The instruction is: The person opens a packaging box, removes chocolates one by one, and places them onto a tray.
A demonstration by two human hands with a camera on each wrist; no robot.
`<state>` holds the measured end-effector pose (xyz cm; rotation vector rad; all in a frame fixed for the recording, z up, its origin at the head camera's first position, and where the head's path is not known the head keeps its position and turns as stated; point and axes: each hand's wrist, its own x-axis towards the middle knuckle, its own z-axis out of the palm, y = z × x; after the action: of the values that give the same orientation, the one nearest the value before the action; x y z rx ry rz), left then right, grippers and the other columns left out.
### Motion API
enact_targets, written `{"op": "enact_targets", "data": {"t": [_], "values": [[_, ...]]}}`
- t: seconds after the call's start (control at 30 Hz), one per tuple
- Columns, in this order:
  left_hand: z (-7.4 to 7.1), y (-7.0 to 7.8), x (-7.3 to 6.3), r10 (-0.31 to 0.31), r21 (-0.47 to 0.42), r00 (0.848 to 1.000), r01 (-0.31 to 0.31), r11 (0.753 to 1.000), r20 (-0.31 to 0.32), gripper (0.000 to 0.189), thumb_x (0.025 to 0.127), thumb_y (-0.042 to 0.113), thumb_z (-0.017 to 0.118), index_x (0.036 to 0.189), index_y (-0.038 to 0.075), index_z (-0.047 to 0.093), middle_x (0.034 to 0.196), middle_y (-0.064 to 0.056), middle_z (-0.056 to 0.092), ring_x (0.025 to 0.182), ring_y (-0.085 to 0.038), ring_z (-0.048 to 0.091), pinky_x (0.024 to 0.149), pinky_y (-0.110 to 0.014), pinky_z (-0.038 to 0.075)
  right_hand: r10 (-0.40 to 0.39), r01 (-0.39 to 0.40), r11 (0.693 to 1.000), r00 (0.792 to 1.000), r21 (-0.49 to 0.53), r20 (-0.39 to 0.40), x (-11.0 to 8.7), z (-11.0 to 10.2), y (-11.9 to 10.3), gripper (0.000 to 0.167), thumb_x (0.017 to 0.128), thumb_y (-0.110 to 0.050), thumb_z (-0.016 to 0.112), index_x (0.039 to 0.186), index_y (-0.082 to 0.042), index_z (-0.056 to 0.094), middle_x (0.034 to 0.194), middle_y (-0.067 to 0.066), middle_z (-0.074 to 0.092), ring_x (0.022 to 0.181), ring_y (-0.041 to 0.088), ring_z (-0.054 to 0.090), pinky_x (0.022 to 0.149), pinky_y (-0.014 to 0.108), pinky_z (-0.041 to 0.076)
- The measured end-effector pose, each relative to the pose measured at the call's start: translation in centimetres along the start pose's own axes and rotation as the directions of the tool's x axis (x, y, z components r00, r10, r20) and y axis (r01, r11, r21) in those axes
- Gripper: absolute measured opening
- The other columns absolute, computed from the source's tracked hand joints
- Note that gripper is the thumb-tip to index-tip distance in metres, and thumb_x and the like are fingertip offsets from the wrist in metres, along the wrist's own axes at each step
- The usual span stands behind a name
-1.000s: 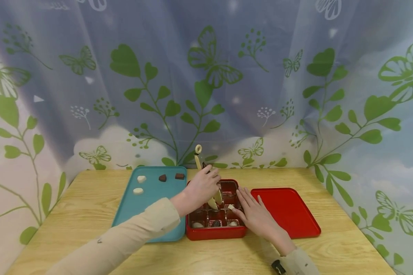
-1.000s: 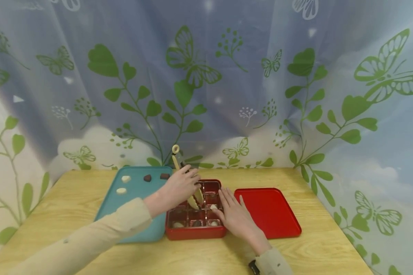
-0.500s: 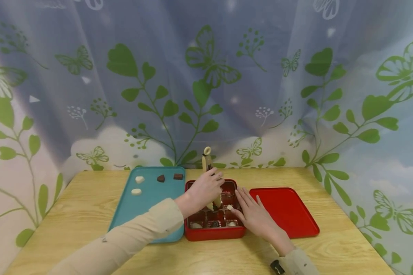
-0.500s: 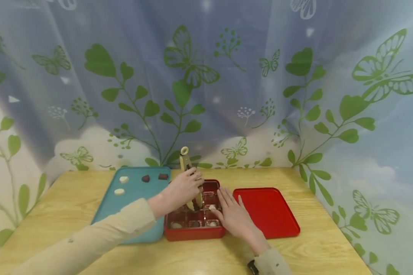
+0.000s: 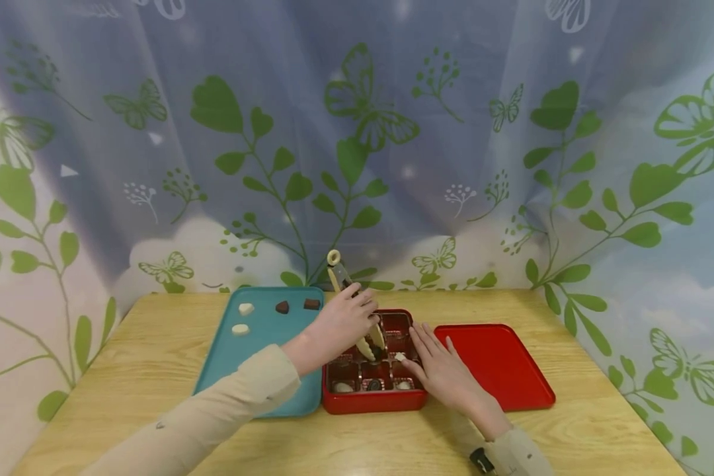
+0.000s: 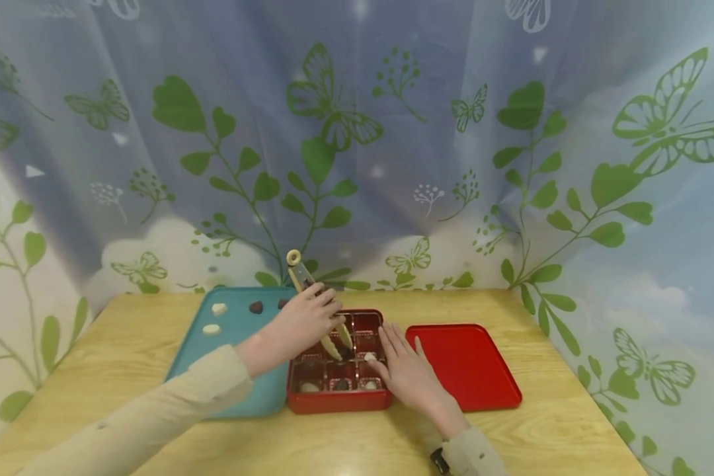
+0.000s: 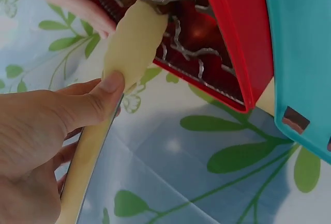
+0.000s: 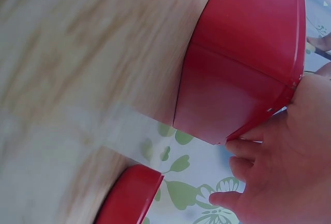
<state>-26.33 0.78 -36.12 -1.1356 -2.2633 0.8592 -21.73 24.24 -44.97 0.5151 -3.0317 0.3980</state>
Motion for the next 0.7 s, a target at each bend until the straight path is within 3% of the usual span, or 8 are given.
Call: {"op": "enact_targets", "data": {"t": [0.17,0.3,0.47,0.7], "values": [[0.5,-1.0,-1.8,-0.089,-0.072,0.990,0.082,0.994,-0.105,0.036,0.094,0.026,0.074,0.128,0.035,0.070,0.126,0.008,0.065,0.116,-0.018,0.054,0.100,-0.037,0.041,0.001,-0.001,1.000,1.000,0.006,0.008,0.0,0.0,-0.2,0.075,0.106,-0.049,0.044,0.160,-0.001,0.023,0.168,0.016,0.016,0.155,0.036,0.015,0.120,0.066,0.013],[1.5,-1.5,-3.6,-0.155,-0.179,0.978,0.130,0.975,-0.136,0.042,0.091,0.028,0.076,0.132,0.031,0.067,0.122,0.004,0.063,0.113,-0.020,0.052,0.102,-0.040,0.042,-0.002,0.001,1.000,1.000,0.017,0.012,0.0,0.0,-0.2,0.075,0.107,-0.049,0.044,0.160,-0.001,0.022,0.168,0.016,0.015,0.154,0.036,0.015,0.120,0.066,0.013],[2.6,-1.8,-5.7,-0.245,-0.300,0.959,0.195,0.934,-0.140,0.049,0.090,0.033,0.077,0.137,0.027,0.063,0.123,0.000,0.060,0.114,-0.024,0.051,0.100,-0.044,0.043,-0.004,0.003,1.000,1.000,0.016,0.009,0.0,0.0,-0.3,0.075,0.107,-0.048,0.044,0.160,-0.001,0.022,0.168,0.016,0.016,0.154,0.037,0.015,0.120,0.066,0.013],[3.8,-2.6,-8.4,-0.375,-0.415,0.916,0.290,0.863,-0.139,0.046,0.092,0.032,0.072,0.137,0.025,0.063,0.123,-0.002,0.061,0.115,-0.026,0.053,0.096,-0.048,0.046,0.000,0.000,1.000,1.000,0.011,0.000,-0.1,-0.1,-0.3,0.075,0.107,-0.048,0.045,0.160,0.000,0.023,0.167,0.016,0.017,0.154,0.037,0.015,0.119,0.066,0.014]]}}
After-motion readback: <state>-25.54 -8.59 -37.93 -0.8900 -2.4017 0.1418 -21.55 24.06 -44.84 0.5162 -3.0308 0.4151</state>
